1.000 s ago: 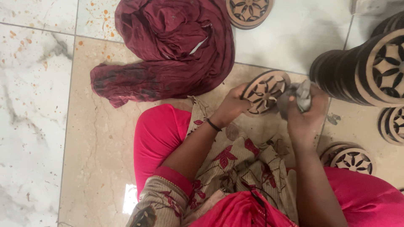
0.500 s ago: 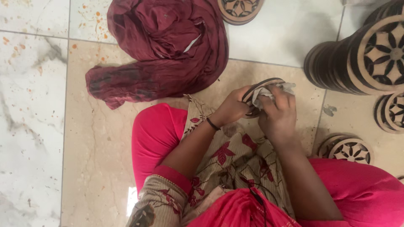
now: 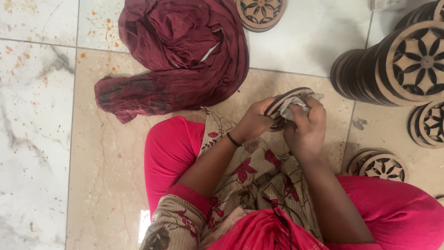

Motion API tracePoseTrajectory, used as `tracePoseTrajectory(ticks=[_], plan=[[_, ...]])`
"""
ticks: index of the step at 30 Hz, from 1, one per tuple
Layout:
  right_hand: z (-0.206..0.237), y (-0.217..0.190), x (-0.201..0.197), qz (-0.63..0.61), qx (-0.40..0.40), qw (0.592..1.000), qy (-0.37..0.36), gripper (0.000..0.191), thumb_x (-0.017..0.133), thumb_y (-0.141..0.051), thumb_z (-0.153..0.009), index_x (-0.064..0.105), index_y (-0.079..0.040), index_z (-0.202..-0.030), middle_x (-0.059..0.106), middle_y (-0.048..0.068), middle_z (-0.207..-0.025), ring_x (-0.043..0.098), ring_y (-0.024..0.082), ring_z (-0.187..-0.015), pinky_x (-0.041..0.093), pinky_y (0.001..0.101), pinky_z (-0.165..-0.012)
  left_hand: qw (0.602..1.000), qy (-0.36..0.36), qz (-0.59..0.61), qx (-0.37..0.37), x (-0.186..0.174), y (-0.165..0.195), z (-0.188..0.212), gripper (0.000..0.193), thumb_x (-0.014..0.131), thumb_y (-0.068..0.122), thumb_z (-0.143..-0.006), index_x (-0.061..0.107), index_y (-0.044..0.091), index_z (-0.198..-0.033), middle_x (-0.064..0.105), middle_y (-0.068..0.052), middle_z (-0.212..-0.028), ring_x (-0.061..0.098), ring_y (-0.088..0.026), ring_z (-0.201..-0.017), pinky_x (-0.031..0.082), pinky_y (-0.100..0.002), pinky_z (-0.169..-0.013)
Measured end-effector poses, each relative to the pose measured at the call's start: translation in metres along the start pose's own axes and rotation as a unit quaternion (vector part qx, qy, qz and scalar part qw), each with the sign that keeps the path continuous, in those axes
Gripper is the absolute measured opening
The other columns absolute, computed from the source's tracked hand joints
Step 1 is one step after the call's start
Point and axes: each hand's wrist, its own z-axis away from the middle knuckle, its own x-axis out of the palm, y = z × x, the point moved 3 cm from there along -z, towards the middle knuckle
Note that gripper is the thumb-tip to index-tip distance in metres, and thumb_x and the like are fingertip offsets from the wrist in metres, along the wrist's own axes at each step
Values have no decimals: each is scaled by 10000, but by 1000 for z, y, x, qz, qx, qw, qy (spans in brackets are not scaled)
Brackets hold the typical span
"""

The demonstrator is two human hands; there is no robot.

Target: The person sits on the floor and wipes decorative wooden discs with a cloth, rubbing the surfaces and cut-out patterns of each disc. Finished discs are placed onto a growing stack beside them, and the person reaches for the next disc to continue wiping.

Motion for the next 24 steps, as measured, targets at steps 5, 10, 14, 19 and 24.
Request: tracePoseTrajectory(ticks=[5,10,14,19,24], plan=[[2,5,2,-12,54,998,14,475,720,115,-716,708,-25,-1170,590,215,-1297,612,420,-1160,543,469,-958,999,3,-40,6,4,4,1,494,575,-130,-931,585,-22,-1413,653,-21,-1088,599,-85,-952,505,-232,-789],[4,10,6,-63,103,993,20,439,695,141,-757,709,-2,-1171,604,227,-1297,652,417,-1161,575,435,-949,998,23,-58,27,9,8,0,573,540,-155,-860,574,-20,-1415,662,-21,-1133,616,-89,-1009,517,-237,-846],[5,15,8,-59,113,992,4,398,732,130,-755,728,3,-1131,644,215,-1245,686,393,-1073,583,439,-904,992,69,-103,22,5,9,-2,594,508,-181,-810,585,-27,-1378,676,-40,-1152,630,-108,-1024,527,-247,-868],[-3,50,-8,-54,277,959,18,218,721,74,-905,741,-30,-1096,641,176,-1189,701,304,-980,591,390,-765,975,203,-59,72,-23,23,-5,561,432,-205,-753,597,-42,-1263,657,-66,-1094,685,-173,-1035,575,-282,-845],[-3,40,-12,-53,166,984,38,318,757,73,-857,715,19,-1168,579,218,-1323,645,356,-1149,570,445,-890,975,208,-4,73,-29,19,-4,606,423,-213,-743,588,-21,-1293,651,-79,-1114,641,-157,-950,505,-267,-736]])
